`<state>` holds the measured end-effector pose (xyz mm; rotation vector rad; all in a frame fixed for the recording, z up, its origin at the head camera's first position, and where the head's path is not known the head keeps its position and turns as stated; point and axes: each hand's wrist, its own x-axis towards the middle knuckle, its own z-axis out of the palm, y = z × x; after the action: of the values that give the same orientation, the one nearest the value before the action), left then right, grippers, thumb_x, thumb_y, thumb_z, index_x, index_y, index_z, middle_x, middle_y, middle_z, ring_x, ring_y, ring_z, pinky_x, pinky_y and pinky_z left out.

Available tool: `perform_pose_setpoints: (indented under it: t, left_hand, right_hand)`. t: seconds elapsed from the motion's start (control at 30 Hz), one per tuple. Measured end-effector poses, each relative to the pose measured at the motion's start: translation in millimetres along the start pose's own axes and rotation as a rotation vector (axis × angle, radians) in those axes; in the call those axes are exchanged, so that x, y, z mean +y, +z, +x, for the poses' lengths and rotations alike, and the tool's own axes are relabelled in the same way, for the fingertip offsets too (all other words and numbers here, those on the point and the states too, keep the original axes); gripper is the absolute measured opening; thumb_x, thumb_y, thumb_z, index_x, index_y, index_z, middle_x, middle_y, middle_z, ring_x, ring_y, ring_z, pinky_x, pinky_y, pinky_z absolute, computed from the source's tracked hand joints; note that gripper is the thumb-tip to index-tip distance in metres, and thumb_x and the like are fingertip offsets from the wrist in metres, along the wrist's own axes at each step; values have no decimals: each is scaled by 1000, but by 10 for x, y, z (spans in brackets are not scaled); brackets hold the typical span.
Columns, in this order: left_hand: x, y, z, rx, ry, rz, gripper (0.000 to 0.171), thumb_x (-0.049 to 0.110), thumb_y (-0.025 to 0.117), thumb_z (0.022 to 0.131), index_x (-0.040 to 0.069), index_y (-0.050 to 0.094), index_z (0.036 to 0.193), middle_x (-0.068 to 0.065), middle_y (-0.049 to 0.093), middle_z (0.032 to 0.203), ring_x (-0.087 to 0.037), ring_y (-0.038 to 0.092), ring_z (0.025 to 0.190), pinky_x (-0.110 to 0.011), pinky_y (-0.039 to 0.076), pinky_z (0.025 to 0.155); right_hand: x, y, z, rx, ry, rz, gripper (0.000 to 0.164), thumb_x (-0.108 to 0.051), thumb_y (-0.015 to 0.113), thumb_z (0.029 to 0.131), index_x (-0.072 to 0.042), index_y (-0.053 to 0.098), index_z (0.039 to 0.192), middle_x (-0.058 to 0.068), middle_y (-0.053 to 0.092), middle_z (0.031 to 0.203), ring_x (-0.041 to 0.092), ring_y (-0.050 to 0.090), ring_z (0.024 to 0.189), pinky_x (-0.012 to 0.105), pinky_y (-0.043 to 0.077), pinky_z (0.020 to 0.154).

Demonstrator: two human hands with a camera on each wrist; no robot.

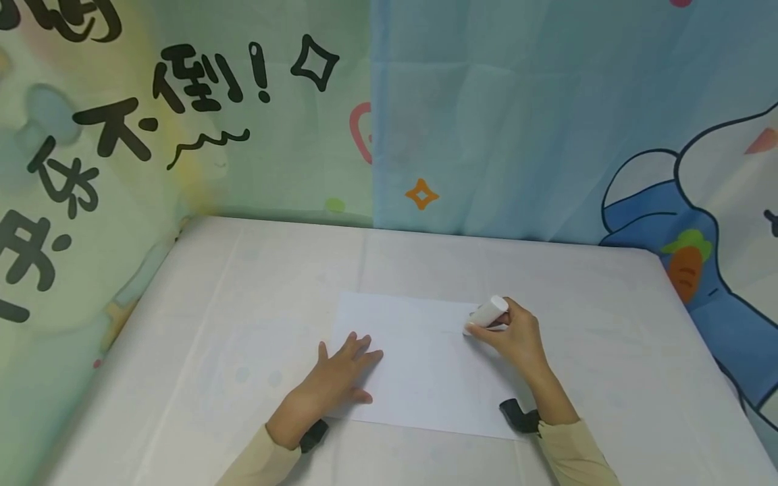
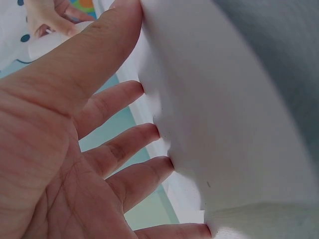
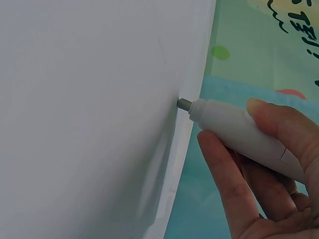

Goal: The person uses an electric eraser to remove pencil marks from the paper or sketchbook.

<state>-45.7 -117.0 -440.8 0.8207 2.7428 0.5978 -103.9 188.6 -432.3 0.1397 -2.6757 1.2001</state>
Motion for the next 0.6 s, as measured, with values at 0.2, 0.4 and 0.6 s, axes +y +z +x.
perform_pose_setpoints:
  t: [0.2, 0.4, 0.6]
  left_hand:
    - [6, -1, 1, 0, -4, 10, 72, 32, 75, 79, 6, 48, 140, -22, 39, 150, -44, 31, 140, -77, 28, 97]
    - [5, 9, 0, 2, 0, 10, 72, 31, 75, 78, 6, 49, 140, -22, 40, 150, -45, 32, 140, -78, 28, 97]
    - [4, 9, -1, 8, -3, 8, 72, 32, 75, 78, 6, 49, 140, -21, 40, 150, -45, 32, 140, -78, 28, 96]
  right_hand:
    - [9, -15, -12, 13, 4, 0, 37, 2, 85, 69, 10, 61, 96, 26, 70, 86, 26, 67, 73, 18, 45, 57]
    - [12, -20, -16, 9, 29, -2, 38, 2, 85, 69, 11, 60, 97, 26, 70, 87, 26, 67, 74, 17, 45, 58]
    - [12, -19, -18, 4, 33, -6, 38, 3, 84, 70, 11, 60, 98, 27, 70, 87, 33, 68, 76, 18, 45, 58]
